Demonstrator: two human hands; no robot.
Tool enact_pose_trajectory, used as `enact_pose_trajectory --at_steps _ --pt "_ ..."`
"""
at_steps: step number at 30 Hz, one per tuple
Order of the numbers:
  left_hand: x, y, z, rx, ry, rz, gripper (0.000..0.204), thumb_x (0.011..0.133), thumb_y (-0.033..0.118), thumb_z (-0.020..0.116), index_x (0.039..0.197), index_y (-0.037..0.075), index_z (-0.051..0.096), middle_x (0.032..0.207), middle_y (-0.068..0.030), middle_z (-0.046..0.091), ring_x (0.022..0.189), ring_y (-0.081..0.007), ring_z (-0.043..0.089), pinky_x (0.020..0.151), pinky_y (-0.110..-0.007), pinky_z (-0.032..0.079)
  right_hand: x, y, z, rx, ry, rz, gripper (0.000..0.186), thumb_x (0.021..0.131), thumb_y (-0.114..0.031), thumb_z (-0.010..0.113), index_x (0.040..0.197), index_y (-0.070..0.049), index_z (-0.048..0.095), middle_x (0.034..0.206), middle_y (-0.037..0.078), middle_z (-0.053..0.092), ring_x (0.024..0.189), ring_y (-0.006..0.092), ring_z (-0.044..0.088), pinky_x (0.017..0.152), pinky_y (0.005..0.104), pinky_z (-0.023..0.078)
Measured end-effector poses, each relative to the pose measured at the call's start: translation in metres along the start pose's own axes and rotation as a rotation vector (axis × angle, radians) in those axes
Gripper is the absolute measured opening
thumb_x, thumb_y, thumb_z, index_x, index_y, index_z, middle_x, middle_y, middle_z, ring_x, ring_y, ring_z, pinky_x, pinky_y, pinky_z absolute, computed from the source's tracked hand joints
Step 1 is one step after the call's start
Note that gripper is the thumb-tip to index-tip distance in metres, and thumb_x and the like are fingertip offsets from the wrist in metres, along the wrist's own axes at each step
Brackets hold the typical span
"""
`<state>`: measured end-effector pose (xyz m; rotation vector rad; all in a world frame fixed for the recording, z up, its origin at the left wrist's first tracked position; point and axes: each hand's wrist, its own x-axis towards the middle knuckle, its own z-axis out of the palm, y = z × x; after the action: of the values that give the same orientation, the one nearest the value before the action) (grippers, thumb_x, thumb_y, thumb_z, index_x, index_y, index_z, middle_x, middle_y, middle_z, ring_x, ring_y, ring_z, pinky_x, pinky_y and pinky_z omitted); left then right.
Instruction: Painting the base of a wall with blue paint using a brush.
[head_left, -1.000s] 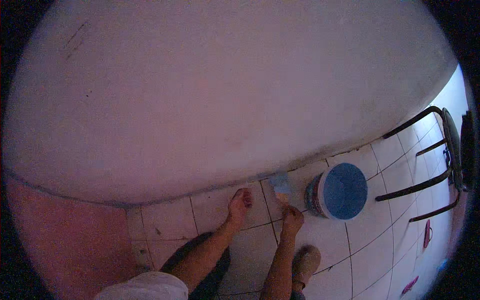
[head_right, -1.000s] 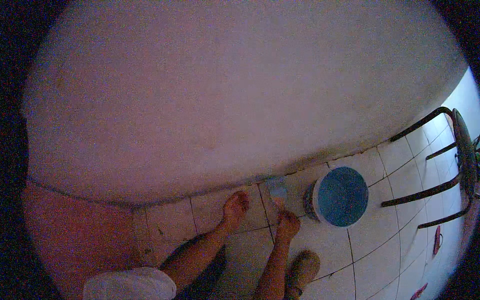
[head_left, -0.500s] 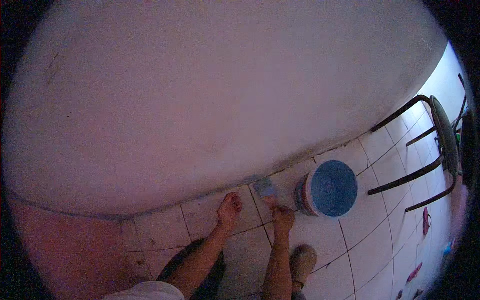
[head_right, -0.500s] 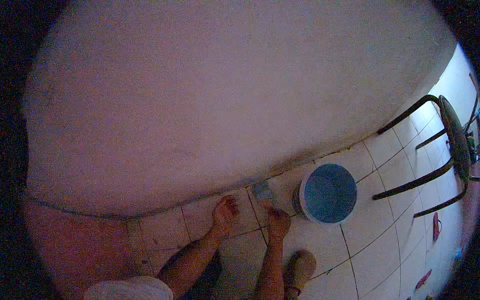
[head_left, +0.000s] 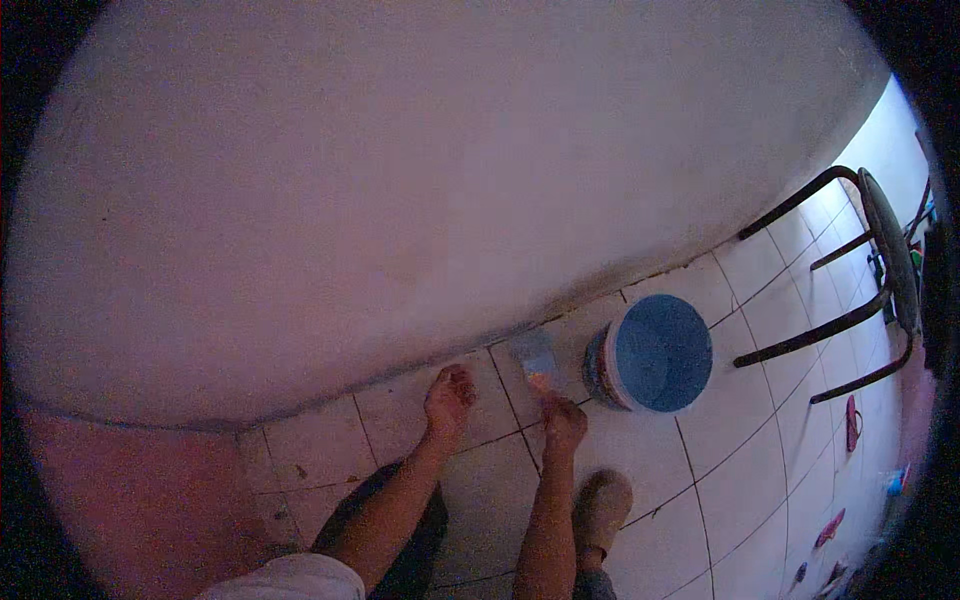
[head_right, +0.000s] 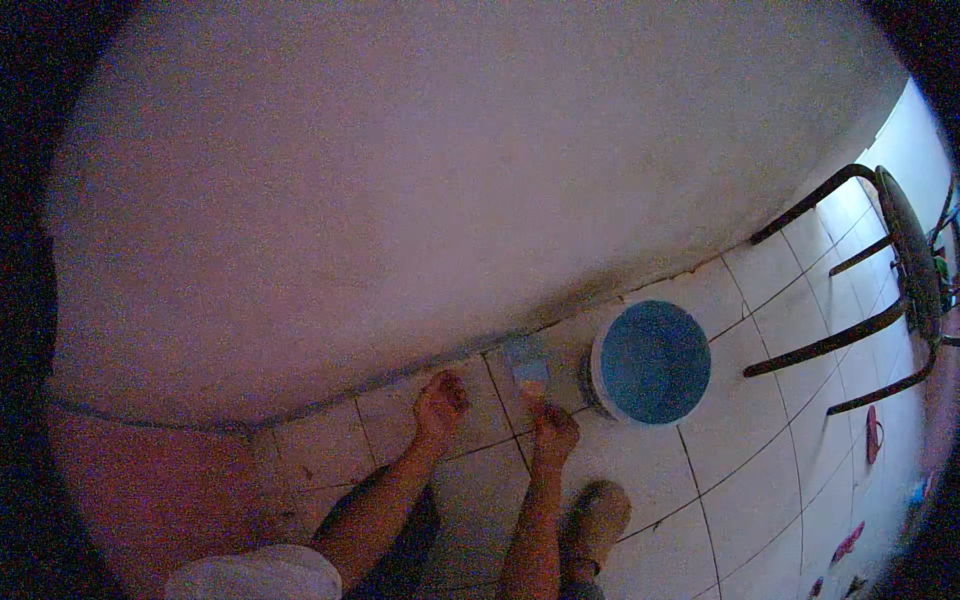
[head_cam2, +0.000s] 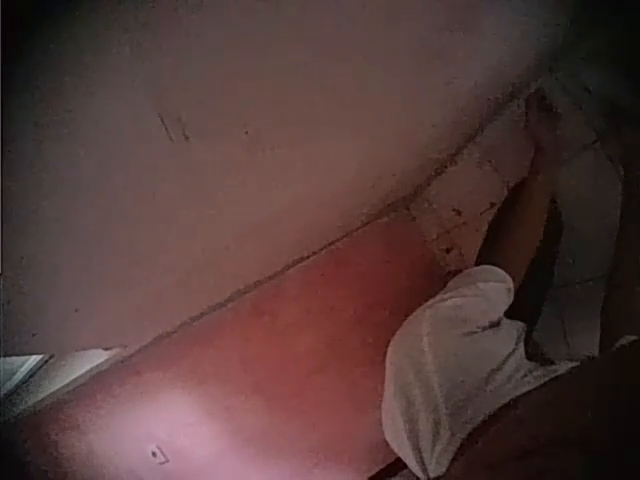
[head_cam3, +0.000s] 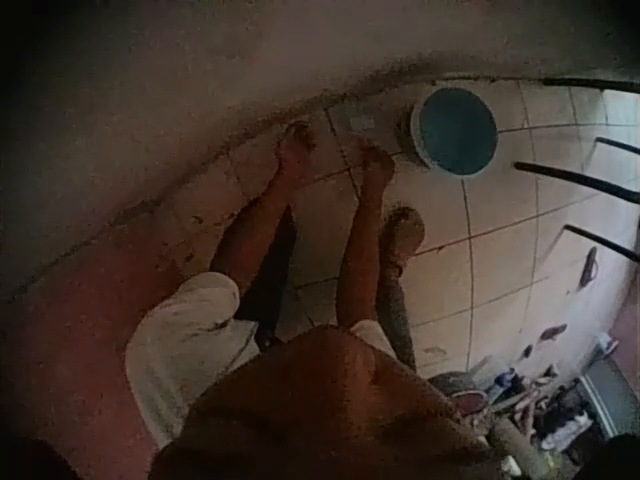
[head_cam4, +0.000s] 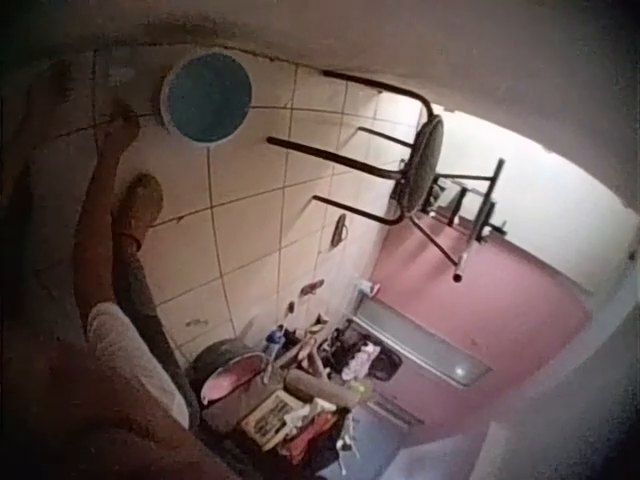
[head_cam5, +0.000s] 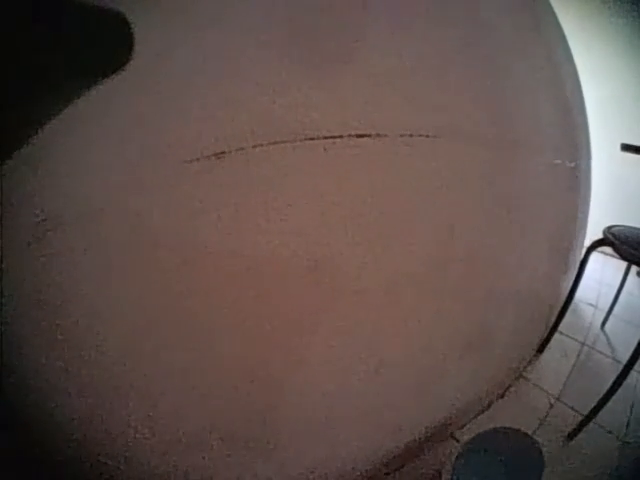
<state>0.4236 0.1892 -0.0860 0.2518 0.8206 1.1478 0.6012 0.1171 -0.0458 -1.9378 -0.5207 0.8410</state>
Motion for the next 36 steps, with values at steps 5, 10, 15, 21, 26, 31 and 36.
enact_pose_trajectory --at_steps 5,10,15,21,26,31,36 --pt "0.002 -0.003 0.007 -0.037 0.064 -0.026 0.024 0.085 0.028 0.053 0.095 0.007 0.059 0.084 -0.0033 0.06 0.072 -0.0169 0.056 0.059 -0.03 0.042 0.033 0.021 0.019 -0.377 0.043 -0.198 0.031 0.078 -0.03 0.057 0.07 0.0 0.062 0.069 0.018 0.062 0.061 0.0332 0.056 0.058 0.0418 0.041" --pt "0.005 -0.002 0.0 -0.051 0.06 -0.015 0.025 0.084 0.029 0.054 0.096 0.008 0.059 0.082 -0.0039 0.06 0.069 -0.0172 0.056 0.059 -0.029 0.043 0.027 -0.006 0.028 -0.002 0.05 -0.135 0.032 0.08 -0.031 0.06 0.067 -0.001 0.062 0.066 0.016 0.061 0.059 0.0316 0.056 0.056 0.0406 0.042" --pt "-0.018 -0.003 -0.007 0.069 0.054 -0.075 0.022 0.083 0.03 0.056 0.094 0.011 0.058 0.081 -0.0015 0.059 0.068 -0.015 0.055 0.058 -0.029 0.042 0.004 0.035 0.011 -0.198 0.104 -0.254 0.033 0.081 -0.033 0.06 0.068 -0.004 0.066 0.064 0.011 0.062 0.058 0.0245 0.058 0.056 0.0367 0.043" --pt "-0.075 0.049 0.024 0.122 0.085 -0.198 0.019 0.083 0.03 0.055 0.091 0.013 0.058 0.076 0.0014 0.056 0.064 -0.0121 0.051 0.056 -0.026 0.04 -0.039 0.009 -0.014 -0.584 0.052 0.009 0.045 0.077 -0.05 0.058 0.067 -0.007 0.065 0.064 0.009 0.059 0.062 0.0238 0.056 0.059 0.0364 0.043" --pt "-0.092 0.119 0.033 0.209 0.056 -0.14 0.018 0.082 0.029 0.056 0.087 0.012 0.058 0.076 0.0023 0.056 0.066 -0.0112 0.05 0.055 -0.026 0.037 -0.066 -0.133 -0.067 -0.571 -0.21 0.235 0.053 0.07 -0.058 0.06 0.071 -0.005 0.065 0.071 0.009 0.064 0.071 0.0256 0.063 0.066 0.0385 0.048" --pt "-0.091 0.149 0.044 0.289 0.014 -0.19 0.018 0.082 0.029 0.055 0.09 0.013 0.059 0.077 0.0025 0.056 0.067 -0.0107 0.05 0.059 -0.024 0.037 -0.115 -0.251 -0.152 -0.663 -0.151 0.124 0.036 0.069 -0.042 0.07 0.072 -0.007 0.067 0.059 0.004 0.058 0.05 0.0143 0.054 0.045 0.0293 0.043" --pt "-0.125 0.169 0.055 0.398 -0.082 -0.228 0.019 0.082 0.029 0.053 0.092 0.014 0.06 0.079 0.0034 0.056 0.068 -0.0106 0.05 0.06 -0.026 0.037 -0.175 -0.31 -0.249 -0.83 -0.146 -0.053 0.017 0.078 -0.024 0.06 0.084 -0.01 0.068 0.057 0.001 0.054 0.043 0.0098 0.047 0.039 0.0257 0.039"
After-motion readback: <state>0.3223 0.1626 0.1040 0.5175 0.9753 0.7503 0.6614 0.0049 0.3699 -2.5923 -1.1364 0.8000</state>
